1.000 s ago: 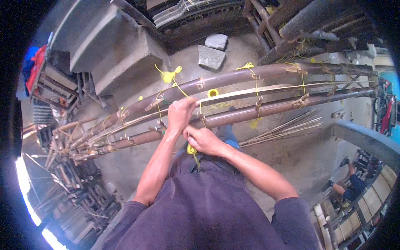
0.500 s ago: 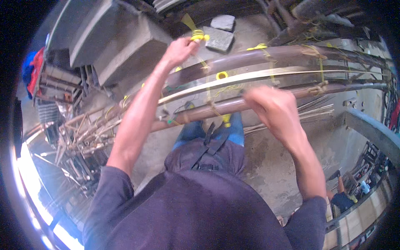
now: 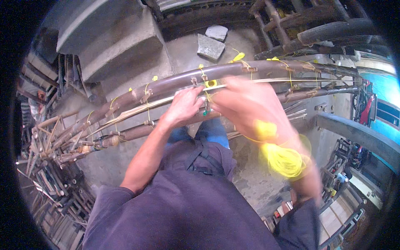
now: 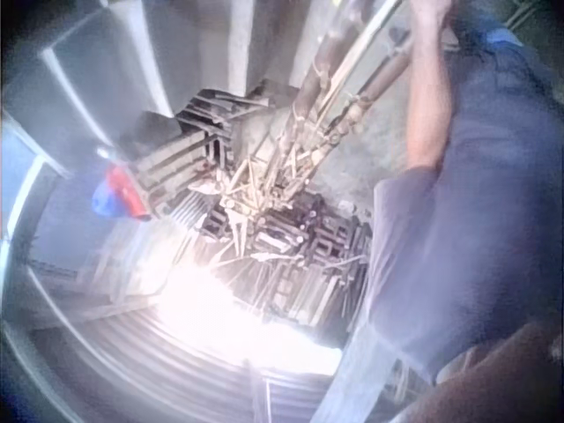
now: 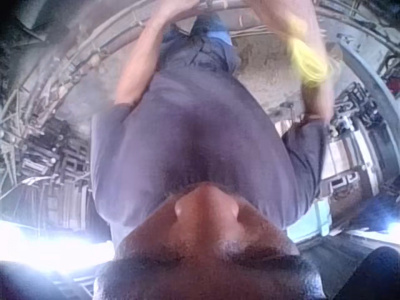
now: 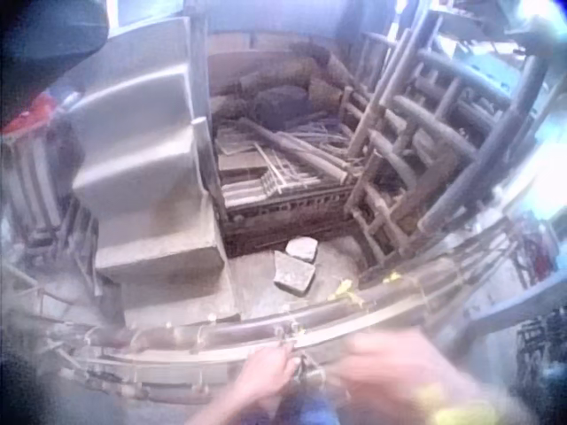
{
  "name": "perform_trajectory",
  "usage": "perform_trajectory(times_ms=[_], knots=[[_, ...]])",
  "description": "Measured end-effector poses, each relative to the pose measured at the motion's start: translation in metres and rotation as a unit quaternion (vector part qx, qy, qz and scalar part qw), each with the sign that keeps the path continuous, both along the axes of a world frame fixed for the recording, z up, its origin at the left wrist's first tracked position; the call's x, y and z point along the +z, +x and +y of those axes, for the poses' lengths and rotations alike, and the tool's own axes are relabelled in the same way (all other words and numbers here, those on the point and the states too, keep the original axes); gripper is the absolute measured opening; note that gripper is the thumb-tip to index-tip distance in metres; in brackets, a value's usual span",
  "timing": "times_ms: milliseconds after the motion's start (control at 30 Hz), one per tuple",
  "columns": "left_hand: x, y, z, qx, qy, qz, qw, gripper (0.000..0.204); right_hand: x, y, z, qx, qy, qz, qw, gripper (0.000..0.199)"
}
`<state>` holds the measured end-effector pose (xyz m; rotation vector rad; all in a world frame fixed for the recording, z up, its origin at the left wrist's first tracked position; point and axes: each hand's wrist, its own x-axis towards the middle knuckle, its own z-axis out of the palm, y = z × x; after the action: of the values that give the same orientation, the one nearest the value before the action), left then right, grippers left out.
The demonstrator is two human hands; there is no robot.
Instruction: The person repeatedly ties bundles of bamboo poles together using yellow string. They wrap the string around the poles, pull it tight, and tie knots to secure the bundles. The person moves along the length of the poles to tie multiple sections.
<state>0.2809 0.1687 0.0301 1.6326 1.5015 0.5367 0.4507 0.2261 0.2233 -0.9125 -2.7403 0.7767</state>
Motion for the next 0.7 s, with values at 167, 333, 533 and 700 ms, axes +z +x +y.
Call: perform_trajectory(times_ms=[167, 333, 533, 700], knots=[[-0.015, 0.015, 0.003, 0.142, 0.081, 0.071, 0.984, 0.031, -0.041, -0.112, 0.078, 0.092, -0.050, 0.085, 0.991, 0.032], [-0.005, 0.030, 0.008, 0.103, 0.044, 0.090, 0.990, 0.032, -0.173, -0.063, 0.111, -0.114, -0.226, -0.169, 0.953, 0.047], [-0.006, 0.015, 0.004, 0.118, 0.026, 0.103, 0.987, 0.041, -0.151, -0.013, -0.029, -0.033, -0.211, 0.309, 0.927, 0.013], [0.026, 0.027, 0.008, 0.156, -0.004, -0.176, 0.972, 0.038, -0.230, -0.014, -0.087, 0.088, -0.213, 0.068, 0.971, 0.015]])
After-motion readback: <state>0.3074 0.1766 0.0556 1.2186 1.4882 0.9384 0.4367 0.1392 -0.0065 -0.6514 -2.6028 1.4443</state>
